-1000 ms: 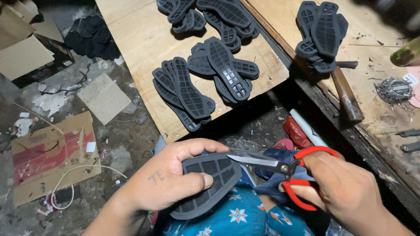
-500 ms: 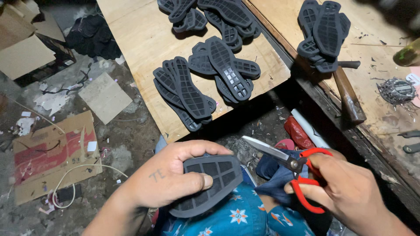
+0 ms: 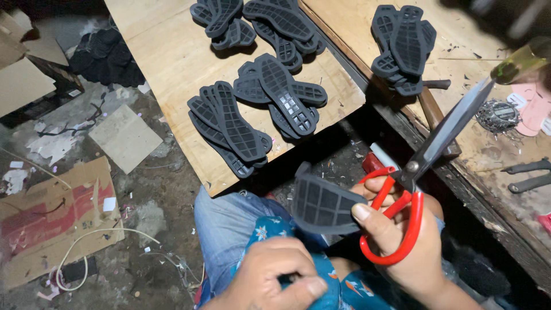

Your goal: The person sits at a workbench holding black rubber shoe soles and uses red-handled scissors to trim excess material from the edges of each sole. They rotate each sole while cutting, place finished soles on the bench with others, and pick up the next sole to continue trimming.

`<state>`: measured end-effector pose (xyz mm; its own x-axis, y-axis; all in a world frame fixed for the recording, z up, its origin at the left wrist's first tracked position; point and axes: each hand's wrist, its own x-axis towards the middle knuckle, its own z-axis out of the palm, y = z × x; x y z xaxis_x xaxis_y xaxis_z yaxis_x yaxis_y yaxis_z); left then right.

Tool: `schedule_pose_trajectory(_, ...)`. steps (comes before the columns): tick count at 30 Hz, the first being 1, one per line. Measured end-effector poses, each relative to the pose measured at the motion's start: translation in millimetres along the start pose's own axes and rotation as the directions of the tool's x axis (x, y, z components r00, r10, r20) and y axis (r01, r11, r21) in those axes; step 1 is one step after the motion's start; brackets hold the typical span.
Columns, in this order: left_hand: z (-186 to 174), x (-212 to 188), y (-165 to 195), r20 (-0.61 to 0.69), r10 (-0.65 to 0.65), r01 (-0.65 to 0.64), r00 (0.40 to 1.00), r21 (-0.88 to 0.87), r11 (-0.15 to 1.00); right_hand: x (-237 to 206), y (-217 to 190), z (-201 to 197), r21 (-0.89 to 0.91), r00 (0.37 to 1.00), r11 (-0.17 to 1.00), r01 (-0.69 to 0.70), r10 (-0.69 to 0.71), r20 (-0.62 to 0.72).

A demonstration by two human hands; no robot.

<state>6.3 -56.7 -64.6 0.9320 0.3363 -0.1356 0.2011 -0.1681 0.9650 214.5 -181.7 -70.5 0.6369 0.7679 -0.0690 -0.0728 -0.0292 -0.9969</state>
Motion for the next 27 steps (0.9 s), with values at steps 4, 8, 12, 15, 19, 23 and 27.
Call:
schedule_pose_trajectory(4,15.1,14.5,-10.7,0.056,0.05,-0.009,0.997,-0.569,0.822,-1.3,-2.1,15.3,0.218,0.996,0.972,-0.085,0.08,0.032)
schedule_pose_trajectory(8,10.9,18.8,-4.4,-0.223,0.072,-0.226,0.972,-0.807,0.546,-10.3,7.7,16.9,0.181,0.96,0.964,-0.194,0.149,0.236)
schedule_pose_trajectory(12,-1.0,13.9,10.0,-0.439,0.077,-0.399,0.895,-0.714,0.576,-4.1,17.9,2.8,0.101,0.907,0.944,-0.315,0.268,0.326)
schedule_pose_trajectory(15,-12.8,7.3,18.0,-0.514,0.077,-0.461,0.854,-0.68,0.571,3.8,13.3,-12.3,-0.547,0.893,0.72,0.426,-0.237,0.382)
schedule_pose_trajectory(19,-17.4,0.2,23.3,-0.576,0.115,-0.479,0.81,-0.535,0.696,8.6,-0.4,-13.5,-0.688,0.816,0.448,0.571,-0.399,0.417)
schedule_pose_trajectory(23,-14.4,-0.2,24.3,-0.596,0.165,-0.492,0.786,-0.442,0.75,6.2,-15.5,-10.2,-0.712,0.782,0.363,0.601,-0.451,0.43)
schedule_pose_trajectory(27,-15.7,-0.8,24.1,-0.618,0.188,-0.468,0.763,-0.328,0.821,5.5,-16.2,-8.6,-0.721,0.786,0.348,0.6,-0.427,0.448)
